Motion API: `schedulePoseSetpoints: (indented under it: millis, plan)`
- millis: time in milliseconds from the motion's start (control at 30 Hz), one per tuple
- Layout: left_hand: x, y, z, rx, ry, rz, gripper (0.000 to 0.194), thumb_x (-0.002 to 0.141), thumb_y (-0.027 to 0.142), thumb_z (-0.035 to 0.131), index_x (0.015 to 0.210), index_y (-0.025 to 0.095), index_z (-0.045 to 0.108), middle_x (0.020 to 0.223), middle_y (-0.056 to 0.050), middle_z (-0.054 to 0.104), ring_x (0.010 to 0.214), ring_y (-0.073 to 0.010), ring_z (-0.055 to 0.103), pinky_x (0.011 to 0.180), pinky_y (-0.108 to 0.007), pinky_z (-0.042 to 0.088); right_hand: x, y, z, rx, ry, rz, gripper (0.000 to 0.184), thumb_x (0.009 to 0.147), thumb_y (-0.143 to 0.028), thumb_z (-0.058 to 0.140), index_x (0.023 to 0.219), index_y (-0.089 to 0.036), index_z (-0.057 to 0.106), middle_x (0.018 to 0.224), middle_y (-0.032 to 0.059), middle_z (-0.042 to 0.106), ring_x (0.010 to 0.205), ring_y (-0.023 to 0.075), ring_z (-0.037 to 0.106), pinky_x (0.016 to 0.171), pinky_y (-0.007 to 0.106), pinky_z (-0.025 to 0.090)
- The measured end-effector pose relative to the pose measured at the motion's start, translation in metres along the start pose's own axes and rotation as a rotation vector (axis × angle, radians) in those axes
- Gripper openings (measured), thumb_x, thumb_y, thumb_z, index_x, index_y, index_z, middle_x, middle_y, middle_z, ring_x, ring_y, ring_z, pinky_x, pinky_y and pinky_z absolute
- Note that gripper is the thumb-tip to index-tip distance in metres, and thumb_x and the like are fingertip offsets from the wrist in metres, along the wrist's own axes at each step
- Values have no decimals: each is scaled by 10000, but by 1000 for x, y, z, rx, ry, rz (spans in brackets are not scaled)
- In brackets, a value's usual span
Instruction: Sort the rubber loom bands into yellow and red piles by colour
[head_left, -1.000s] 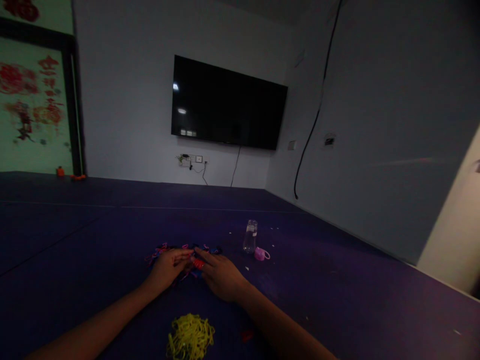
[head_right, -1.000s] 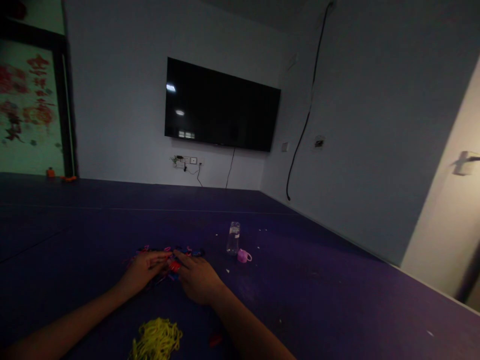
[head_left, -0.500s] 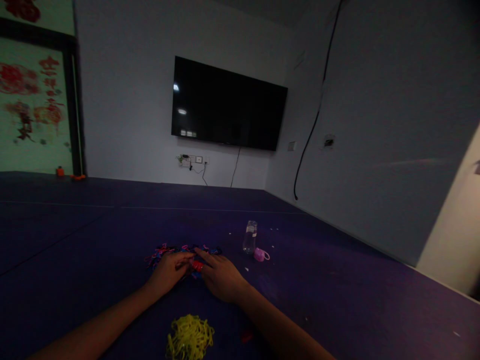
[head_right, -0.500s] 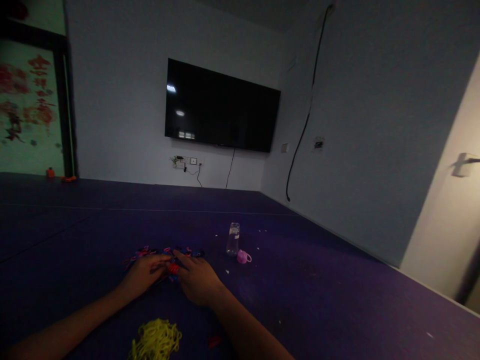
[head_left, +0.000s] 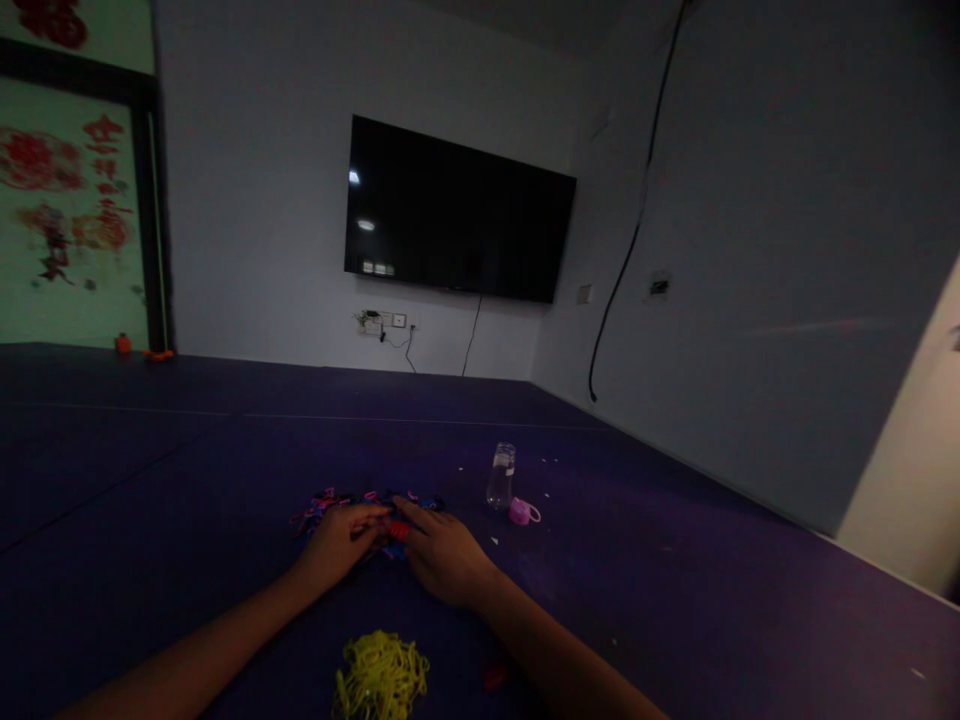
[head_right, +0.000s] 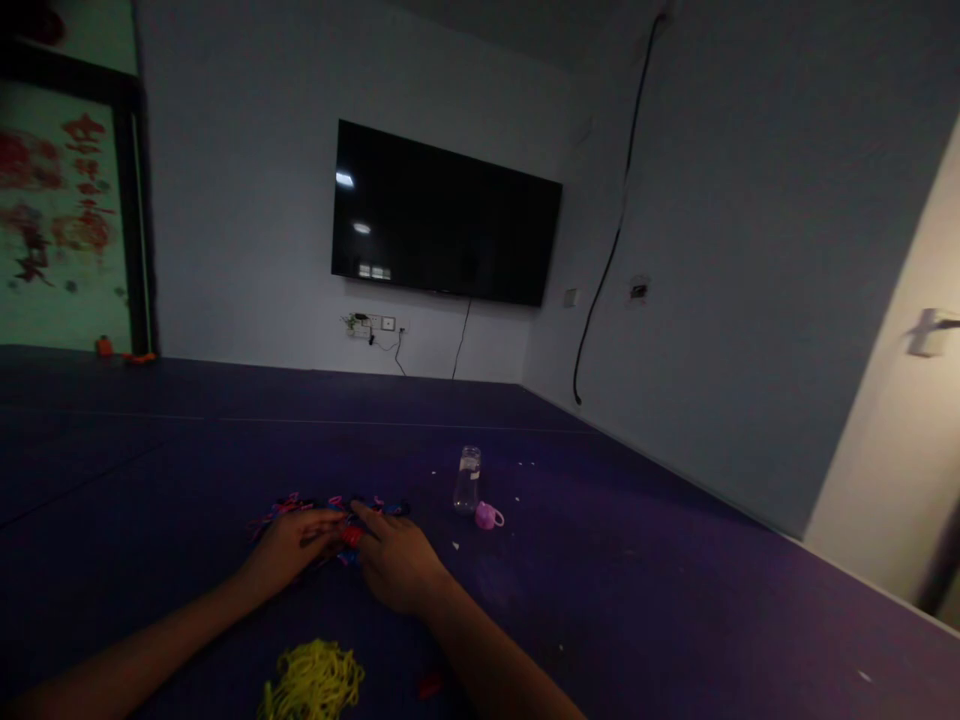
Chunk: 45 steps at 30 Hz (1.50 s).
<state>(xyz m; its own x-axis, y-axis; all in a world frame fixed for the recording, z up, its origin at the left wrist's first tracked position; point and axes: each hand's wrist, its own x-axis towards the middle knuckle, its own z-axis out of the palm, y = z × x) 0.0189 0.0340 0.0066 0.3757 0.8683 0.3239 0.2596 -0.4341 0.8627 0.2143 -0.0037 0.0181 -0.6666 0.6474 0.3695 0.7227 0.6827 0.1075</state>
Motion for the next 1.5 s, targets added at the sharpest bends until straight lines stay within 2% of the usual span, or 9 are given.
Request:
schedulePoseSetpoints:
  millis: [233, 467, 600, 867, 1167, 1367, 1500]
  plan:
    - [0, 1, 0, -60, -28, -10, 309, 735, 238, 524, 990, 157, 677, 903, -66, 742, 825, -220, 701, 753, -331, 551, 1, 0, 0, -5, -10, 8, 397, 878, -202, 399, 1272, -196, 445, 1449, 100, 316, 1138, 241, 501, 907, 388, 433]
    - [-1, 2, 1, 0, -56, 17, 278, 728, 242, 528, 944, 171, 688, 887, -55, 742, 805, -222, 695, 748, -336, 543, 2, -1, -1, 15, -21, 12, 379, 871, -184, 403, 1246, -193, 457, 1454, 100, 304, 1158, 231, 488, 916, 378, 433]
    - [-2, 1, 2, 65, -105, 61, 310, 759, 289, 528, 1012, 182, 673, 883, -44, 739, 803, -223, 686, 736, -325, 536, 2, 0, 0, 22, -22, 10, 385, 859, -178, 413, 1241, -189, 456, 1457, 106, 295, 1138, 237, 503, 910, 389, 439]
    - [-3, 5, 1, 162, -113, 137, 343, 800, 309, 515, 1089, 192, 659, 857, -40, 733, 751, -212, 666, 714, -313, 515, 1, -1, -2, -3, 2, 7, 372, 859, -160, 403, 1225, -196, 454, 1456, 108, 297, 1141, 238, 502, 909, 394, 437]
    - [-3, 5, 1, 228, -83, 212, 355, 802, 220, 470, 1105, 210, 654, 899, -41, 733, 764, -207, 673, 711, -306, 520, 2, -1, 1, -62, 20, -17, 384, 844, -152, 427, 1219, -231, 456, 1471, 100, 265, 1135, 251, 499, 889, 409, 441]
    - [-4, 0, 1, 337, -16, 331, 348, 775, 175, 469, 1050, 211, 679, 1036, -57, 708, 900, -220, 659, 820, -332, 501, 1, -2, 1, -100, 13, -37, 396, 827, -166, 459, 1218, -230, 462, 1478, 96, 252, 1119, 259, 505, 869, 409, 450]
    - [-5, 0, 3, 349, -3, 321, 366, 781, 178, 483, 1101, 222, 655, 1036, -46, 711, 855, -208, 672, 792, -326, 520, 1, -2, 0, -92, 28, -14, 385, 835, -158, 444, 1212, -230, 470, 1467, 100, 277, 1100, 253, 520, 860, 409, 456]
